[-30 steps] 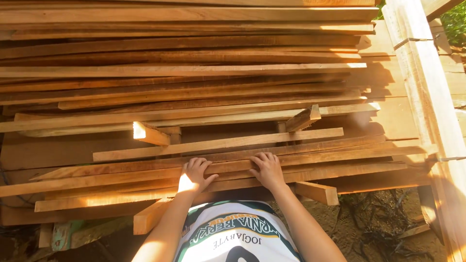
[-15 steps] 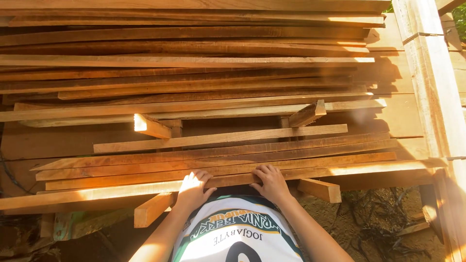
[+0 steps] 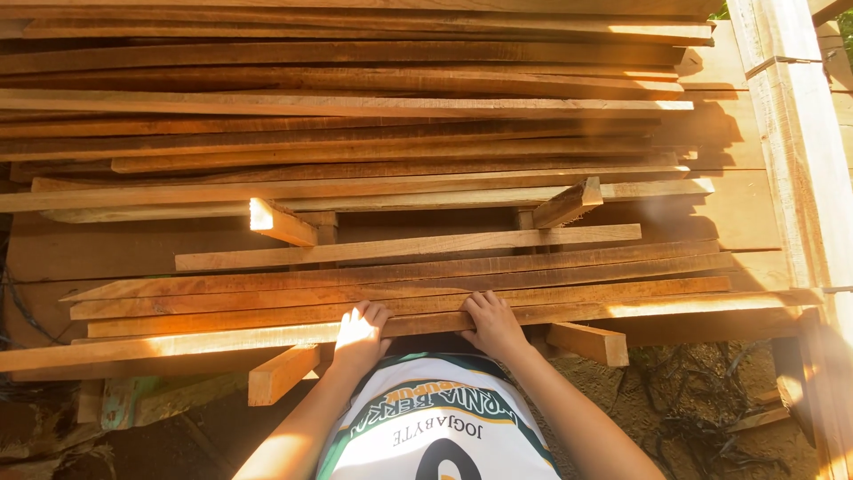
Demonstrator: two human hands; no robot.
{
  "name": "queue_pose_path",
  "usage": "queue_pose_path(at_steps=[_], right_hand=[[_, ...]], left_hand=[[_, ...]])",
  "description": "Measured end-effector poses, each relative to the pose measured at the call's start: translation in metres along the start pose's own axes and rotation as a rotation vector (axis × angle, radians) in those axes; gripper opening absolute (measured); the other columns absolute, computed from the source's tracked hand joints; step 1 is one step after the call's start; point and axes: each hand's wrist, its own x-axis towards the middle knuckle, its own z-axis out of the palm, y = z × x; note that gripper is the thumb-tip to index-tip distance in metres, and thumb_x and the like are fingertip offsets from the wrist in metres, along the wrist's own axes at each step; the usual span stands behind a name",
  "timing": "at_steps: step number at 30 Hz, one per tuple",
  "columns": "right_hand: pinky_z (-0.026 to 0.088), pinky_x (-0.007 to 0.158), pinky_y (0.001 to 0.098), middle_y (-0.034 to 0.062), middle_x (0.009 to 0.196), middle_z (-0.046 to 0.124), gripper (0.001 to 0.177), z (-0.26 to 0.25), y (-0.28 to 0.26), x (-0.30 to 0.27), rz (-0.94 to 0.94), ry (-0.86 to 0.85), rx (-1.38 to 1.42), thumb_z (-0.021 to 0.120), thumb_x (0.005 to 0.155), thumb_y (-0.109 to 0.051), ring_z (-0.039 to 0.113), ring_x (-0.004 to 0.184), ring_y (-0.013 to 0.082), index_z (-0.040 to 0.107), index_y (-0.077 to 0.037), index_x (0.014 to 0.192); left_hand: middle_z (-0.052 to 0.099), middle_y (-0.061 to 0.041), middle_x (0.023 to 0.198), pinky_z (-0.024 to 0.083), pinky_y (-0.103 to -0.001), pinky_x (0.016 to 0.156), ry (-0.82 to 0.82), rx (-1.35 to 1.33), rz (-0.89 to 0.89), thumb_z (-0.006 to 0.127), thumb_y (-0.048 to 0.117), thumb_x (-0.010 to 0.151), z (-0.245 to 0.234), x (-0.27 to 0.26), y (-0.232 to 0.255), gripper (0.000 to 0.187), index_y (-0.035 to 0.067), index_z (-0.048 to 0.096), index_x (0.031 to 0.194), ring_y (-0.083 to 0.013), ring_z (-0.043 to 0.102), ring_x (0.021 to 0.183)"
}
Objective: The recorder is sorting and arranging thin wooden planks on a rack in a workshop setting.
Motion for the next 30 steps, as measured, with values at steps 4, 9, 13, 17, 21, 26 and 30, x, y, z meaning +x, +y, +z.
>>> queue_pose_path(at_steps=[4,9,13,17,21,26,30], right_hand=[[0.050,0.086,0.0406,0.0016,0.103,0.059,0.049,-0.026,-0.005,0.012,0.012,-0.200,0.030,0.081,0.071,-0.040,0.057,0.108,0.0247,0.056,-0.019,0.107],[0.056,0.083,0.0427,0.0075,0.097,0.066,0.054,-0.038,-0.010,0.024,0.080,-0.364,0.046,0.079,0.075,-0.046,0.065,0.104,0.0275,0.053,-0.015,0.111],[0.058,0.082,0.0457,0.0106,0.089,0.072,0.057,-0.038,-0.008,0.030,0.036,-0.444,-0.061,0.079,0.074,-0.048,0.071,0.098,0.0313,0.048,-0.016,0.109],[0.056,0.084,0.0512,0.0205,0.092,0.073,0.062,-0.096,-0.032,0.023,0.071,-0.423,0.136,0.068,0.083,-0.066,0.072,0.096,0.0424,0.048,-0.016,0.114],[0.057,0.082,0.0405,0.0145,0.102,0.072,0.039,-0.085,-0.029,0.010,0.022,-0.269,0.152,0.055,0.100,-0.049,0.071,0.101,0.0342,0.060,-0.014,0.118],[0.046,0.088,0.0357,0.0054,0.115,0.062,0.042,-0.040,-0.018,0.000,-0.077,-0.039,0.093,0.077,0.086,-0.041,0.056,0.116,0.0251,0.066,-0.016,0.118],[0.042,0.086,0.0343,0.0006,0.115,0.059,0.050,-0.013,-0.009,0.001,-0.072,-0.010,0.037,0.082,0.078,-0.039,0.053,0.115,0.0215,0.061,-0.020,0.119]], left_hand=[[0.059,0.003,0.126,0.044,-0.039,0.104,-0.132,-0.082,-0.029,0.082,0.033,0.077,-0.027,0.005,0.001,0.056,0.027,0.058,0.128,-0.0222,0.042,0.137],[0.066,0.002,0.120,0.044,-0.037,0.101,-0.209,-0.074,-0.079,0.079,0.037,0.082,-0.024,0.005,-0.001,0.060,0.029,0.047,0.132,-0.0180,0.057,0.126],[0.071,-0.004,0.114,0.048,-0.040,0.098,-0.316,-0.116,-0.130,0.078,0.044,0.081,-0.033,0.016,0.003,0.056,0.025,0.053,0.128,-0.0249,0.064,0.117],[0.074,-0.009,0.112,0.053,-0.044,0.095,-0.485,-0.371,-0.242,0.072,0.051,0.085,-0.088,0.024,0.014,0.043,0.025,0.058,0.117,-0.0338,0.068,0.117],[0.071,-0.005,0.123,0.050,-0.044,0.103,-0.458,-0.298,-0.234,0.066,0.053,0.091,-0.081,0.016,0.017,0.044,0.030,0.055,0.127,-0.0301,0.061,0.127],[0.062,0.001,0.131,0.042,-0.036,0.104,-0.170,-0.100,0.014,0.074,0.035,0.088,-0.055,0.002,0.012,0.053,0.026,0.055,0.137,-0.0193,0.051,0.133],[0.056,0.004,0.132,0.043,-0.036,0.104,-0.170,-0.062,0.029,0.077,0.036,0.084,-0.024,0.008,0.008,0.058,0.027,0.052,0.135,-0.0183,0.047,0.131]])
